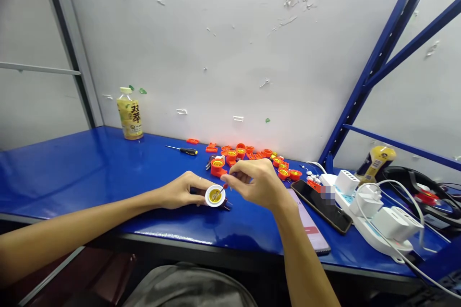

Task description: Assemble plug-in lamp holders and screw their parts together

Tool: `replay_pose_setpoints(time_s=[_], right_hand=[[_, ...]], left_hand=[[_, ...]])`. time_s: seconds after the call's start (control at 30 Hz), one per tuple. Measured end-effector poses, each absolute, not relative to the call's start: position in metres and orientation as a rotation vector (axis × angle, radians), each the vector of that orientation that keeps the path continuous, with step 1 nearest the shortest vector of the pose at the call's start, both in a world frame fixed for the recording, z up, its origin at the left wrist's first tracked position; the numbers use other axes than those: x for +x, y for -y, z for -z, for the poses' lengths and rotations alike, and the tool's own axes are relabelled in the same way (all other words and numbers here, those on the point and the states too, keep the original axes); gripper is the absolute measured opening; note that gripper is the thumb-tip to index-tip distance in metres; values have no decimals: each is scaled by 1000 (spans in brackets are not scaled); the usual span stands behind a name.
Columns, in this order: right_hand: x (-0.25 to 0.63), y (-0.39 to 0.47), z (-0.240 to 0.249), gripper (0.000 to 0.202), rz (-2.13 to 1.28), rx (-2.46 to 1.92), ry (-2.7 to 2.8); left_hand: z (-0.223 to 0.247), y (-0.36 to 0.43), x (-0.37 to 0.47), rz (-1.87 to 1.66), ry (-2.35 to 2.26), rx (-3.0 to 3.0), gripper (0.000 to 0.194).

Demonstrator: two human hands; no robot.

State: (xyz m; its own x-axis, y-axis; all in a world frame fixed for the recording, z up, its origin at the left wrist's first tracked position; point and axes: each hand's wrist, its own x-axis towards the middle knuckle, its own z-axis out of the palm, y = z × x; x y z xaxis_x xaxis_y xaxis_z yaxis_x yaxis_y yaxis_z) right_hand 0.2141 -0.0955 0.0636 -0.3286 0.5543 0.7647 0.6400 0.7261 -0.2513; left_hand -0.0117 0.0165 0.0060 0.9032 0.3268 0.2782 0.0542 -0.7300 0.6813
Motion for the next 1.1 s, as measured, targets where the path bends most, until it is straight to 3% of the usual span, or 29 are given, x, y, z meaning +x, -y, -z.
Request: replay_pose_setpoints(time_s=[0.47,0.63,0.83,1.1], right_hand=[[217,97,-65,16,119,-922,2009],[218,102,-69,14,159,-859,1823],[211,102,-67,11,132,-818,1718],[194,101,-61,4,277,-726,1843]], left_hand=[[-8,-17,-12,-481,-281,2301,39],[-13,-21,-15,-421,-226,2042,38],[-11,-14,-10,-471,-250,1314,30],[-7,-9,-5,-394,-249,1251,23]])
